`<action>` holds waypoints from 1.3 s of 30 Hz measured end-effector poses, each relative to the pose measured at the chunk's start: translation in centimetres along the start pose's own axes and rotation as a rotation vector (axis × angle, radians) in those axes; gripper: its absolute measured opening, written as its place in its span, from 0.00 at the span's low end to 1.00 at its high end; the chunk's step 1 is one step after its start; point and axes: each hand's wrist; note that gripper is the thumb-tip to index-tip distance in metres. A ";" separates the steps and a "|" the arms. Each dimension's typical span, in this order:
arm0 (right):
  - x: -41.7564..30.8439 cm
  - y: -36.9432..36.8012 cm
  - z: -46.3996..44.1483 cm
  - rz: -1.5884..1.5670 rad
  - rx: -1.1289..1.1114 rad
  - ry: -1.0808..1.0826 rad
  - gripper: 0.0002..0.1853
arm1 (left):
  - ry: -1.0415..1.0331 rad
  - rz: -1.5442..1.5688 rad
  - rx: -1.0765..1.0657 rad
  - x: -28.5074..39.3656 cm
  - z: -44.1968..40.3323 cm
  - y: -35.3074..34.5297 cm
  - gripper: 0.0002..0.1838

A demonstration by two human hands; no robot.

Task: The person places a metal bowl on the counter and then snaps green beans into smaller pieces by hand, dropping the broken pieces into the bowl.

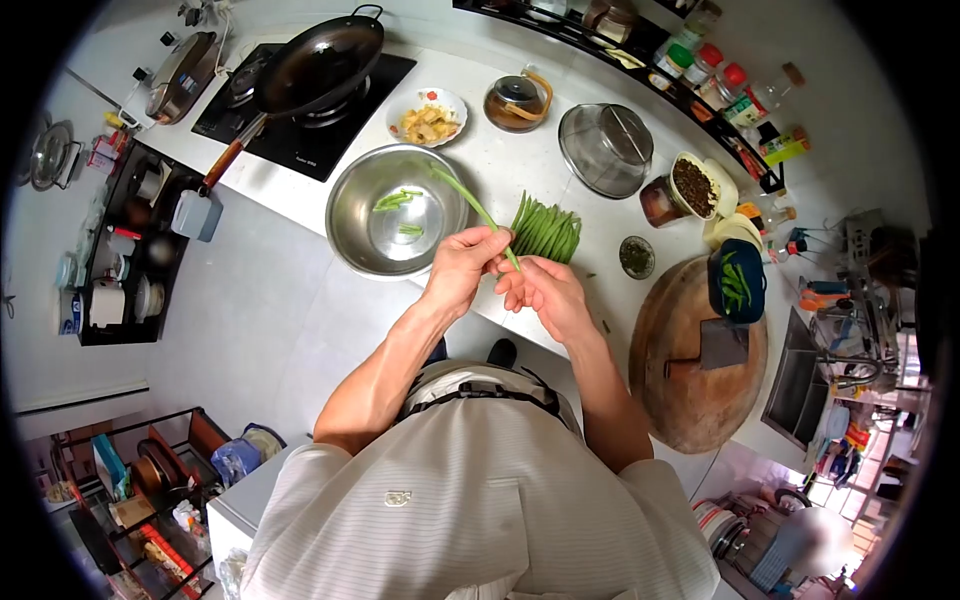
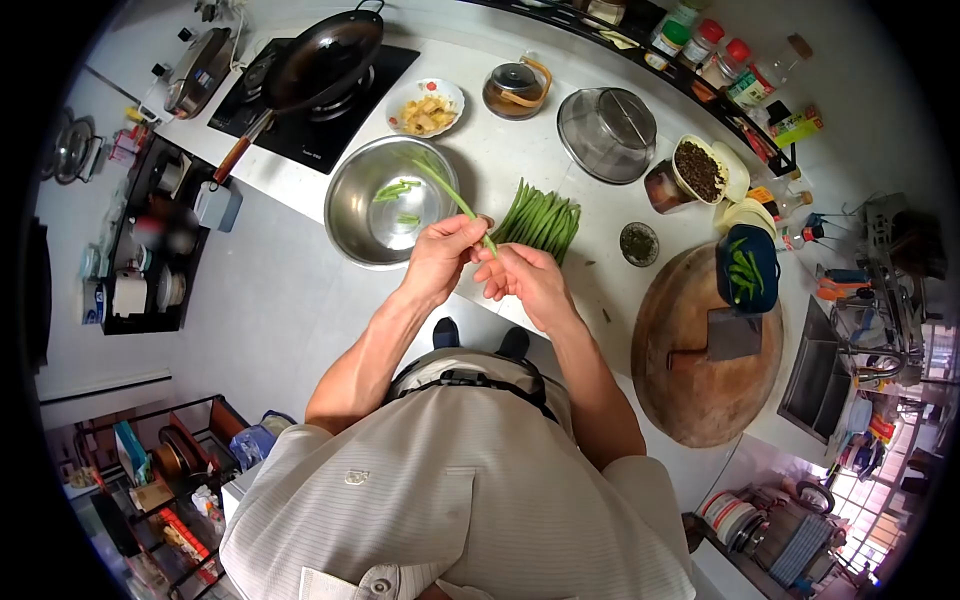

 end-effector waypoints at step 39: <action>2.8 1.9 1.2 -0.180 0.245 0.219 0.04 | -0.049 0.069 -0.197 -1.2 1.2 0.0 0.07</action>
Point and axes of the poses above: each hand's wrist, its own z-axis away from the middle knuckle, its own y-axis out of the back of the hand, x = y × z, and after that the axes turned 6 degrees about -x, right-handed
